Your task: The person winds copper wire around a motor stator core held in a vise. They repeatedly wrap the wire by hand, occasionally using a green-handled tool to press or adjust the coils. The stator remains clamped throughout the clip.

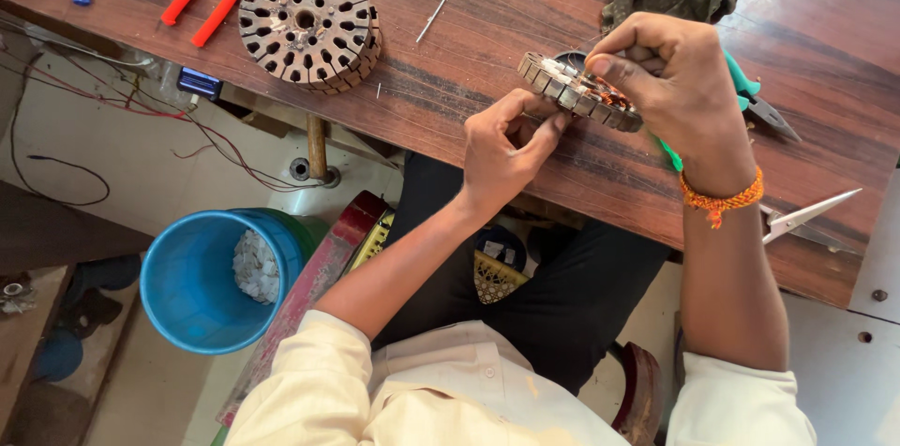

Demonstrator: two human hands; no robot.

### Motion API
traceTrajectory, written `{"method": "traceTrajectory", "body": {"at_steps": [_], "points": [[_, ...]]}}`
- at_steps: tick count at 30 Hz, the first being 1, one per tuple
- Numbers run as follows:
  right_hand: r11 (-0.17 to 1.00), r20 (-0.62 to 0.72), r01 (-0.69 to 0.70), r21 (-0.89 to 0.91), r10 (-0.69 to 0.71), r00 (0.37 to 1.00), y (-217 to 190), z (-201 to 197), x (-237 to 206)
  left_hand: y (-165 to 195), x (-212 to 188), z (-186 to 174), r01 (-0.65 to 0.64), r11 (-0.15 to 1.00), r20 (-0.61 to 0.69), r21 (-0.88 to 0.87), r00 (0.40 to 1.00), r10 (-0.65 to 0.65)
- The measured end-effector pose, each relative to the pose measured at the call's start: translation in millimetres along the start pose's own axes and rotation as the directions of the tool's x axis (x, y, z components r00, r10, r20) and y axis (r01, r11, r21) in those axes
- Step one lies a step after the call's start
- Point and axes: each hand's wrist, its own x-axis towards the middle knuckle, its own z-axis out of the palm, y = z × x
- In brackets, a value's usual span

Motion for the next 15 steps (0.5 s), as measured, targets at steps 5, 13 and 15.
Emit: {"method": "traceTrajectory", "body": {"at_steps": [5, 13, 15], "points": [[0.999, 0.008, 0.015, -0.05, -0.014, 1.0, 1, -2, -2, -4, -2, 2, -0.02, 0.999, 0.017, 0.043, 1.0, 0.019], [0.996, -0.085, 0.087, 0.011, -0.086, 0.993, 18, -2, -2, -9, -6, -2, -0.262, 0.964, 0.082, 0.053, 0.963, 0.258], [0.994, -0.117, 0.11, 0.022, -0.106, 0.987, 21, -1, -1, -8, -6, -2, -0.271, 0.96, 0.069, 0.064, 0.961, 0.267]]}}
